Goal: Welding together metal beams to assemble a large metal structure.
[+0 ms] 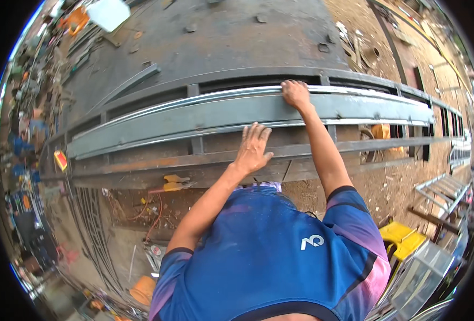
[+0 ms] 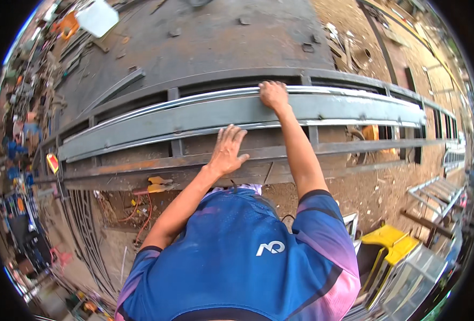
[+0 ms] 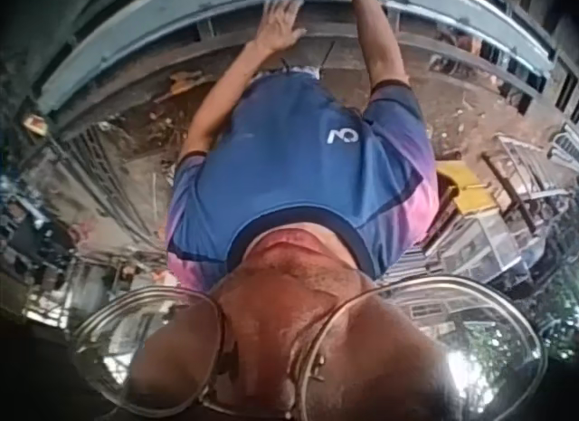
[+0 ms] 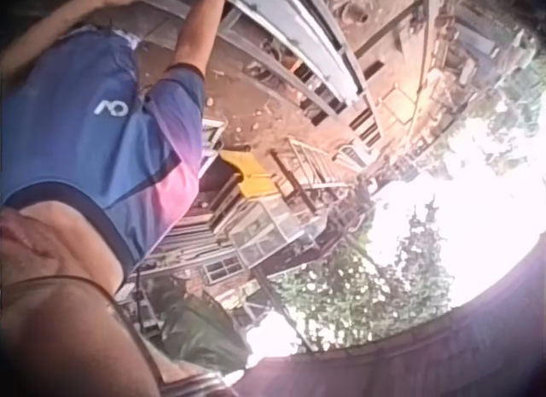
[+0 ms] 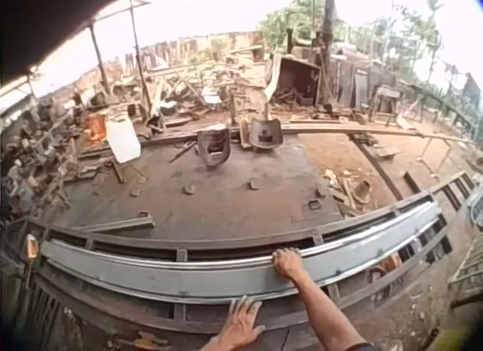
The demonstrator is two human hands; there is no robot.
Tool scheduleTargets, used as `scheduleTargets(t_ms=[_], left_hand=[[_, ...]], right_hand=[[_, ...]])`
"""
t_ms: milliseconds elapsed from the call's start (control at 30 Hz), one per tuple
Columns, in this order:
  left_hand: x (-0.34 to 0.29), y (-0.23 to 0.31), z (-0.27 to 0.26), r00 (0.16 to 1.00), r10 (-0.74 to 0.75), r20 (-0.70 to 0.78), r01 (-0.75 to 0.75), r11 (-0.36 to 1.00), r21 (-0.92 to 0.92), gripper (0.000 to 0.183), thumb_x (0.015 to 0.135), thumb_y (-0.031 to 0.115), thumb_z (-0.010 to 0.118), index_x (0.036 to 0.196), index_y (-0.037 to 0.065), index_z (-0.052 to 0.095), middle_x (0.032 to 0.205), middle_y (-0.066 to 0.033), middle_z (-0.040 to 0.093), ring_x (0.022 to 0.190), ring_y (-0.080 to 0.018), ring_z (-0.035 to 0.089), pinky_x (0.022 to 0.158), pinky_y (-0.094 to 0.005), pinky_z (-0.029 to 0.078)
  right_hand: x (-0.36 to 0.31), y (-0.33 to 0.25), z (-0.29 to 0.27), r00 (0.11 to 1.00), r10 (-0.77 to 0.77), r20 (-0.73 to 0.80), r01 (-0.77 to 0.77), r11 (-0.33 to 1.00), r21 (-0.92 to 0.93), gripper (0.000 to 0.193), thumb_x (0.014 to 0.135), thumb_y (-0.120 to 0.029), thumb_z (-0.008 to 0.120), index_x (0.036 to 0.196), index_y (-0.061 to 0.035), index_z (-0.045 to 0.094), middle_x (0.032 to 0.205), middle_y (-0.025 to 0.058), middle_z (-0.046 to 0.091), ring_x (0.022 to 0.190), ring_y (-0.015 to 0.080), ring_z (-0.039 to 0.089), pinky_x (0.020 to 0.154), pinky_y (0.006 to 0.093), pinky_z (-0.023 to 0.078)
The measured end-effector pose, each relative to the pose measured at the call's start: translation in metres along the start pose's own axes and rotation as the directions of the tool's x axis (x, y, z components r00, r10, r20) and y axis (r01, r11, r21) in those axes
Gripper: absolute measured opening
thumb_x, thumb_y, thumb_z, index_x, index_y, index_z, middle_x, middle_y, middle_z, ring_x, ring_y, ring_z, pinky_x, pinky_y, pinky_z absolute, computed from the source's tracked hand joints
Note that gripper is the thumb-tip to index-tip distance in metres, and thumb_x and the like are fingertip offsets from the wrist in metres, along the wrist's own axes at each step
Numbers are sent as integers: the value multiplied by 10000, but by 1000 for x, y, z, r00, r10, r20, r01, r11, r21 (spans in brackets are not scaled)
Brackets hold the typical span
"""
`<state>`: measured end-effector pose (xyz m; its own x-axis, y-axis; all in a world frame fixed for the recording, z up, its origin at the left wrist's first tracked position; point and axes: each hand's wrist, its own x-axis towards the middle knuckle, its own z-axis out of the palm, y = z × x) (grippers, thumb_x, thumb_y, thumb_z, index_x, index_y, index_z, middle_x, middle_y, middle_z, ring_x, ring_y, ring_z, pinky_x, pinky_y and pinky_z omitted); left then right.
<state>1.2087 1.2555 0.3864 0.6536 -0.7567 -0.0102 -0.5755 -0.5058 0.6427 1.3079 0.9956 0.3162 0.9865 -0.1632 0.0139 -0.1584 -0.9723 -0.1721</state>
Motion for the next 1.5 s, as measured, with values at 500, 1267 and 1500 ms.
scheduleTargets(t_ms=[500,1267,1500], left_hand=[[116,-18,-22,937,-288,198,160,858,488,1400,484,446,880,1525,66,25,1538,-302,107,1441,-435,97,1143,-604,87],[109,-41,-35,945,-208,254,65,877,475,1348,513,459,852,1526,70,53,1529,-318,115,1431,-460,105,1132,-631,83],[108,-44,-34,948,-190,254,52,882,468,1341,508,456,857,1506,0,86,1513,-321,174,1420,-459,155,1120,-647,125]], right_hand=[[1,4,-3,999,-13,45,7,991,131,384,958,-365,415,973,-74,666,1019,179,677,1018,351,620,899,506,430],[6,13,-9,968,-136,210,94,975,202,408,975,-357,385,1031,-58,657,1034,198,673,1024,377,618,909,532,423],[-4,16,-21,949,-173,265,106,963,248,630,881,-567,502,1187,-23,585,1190,240,600,1153,374,546,1004,513,351]])
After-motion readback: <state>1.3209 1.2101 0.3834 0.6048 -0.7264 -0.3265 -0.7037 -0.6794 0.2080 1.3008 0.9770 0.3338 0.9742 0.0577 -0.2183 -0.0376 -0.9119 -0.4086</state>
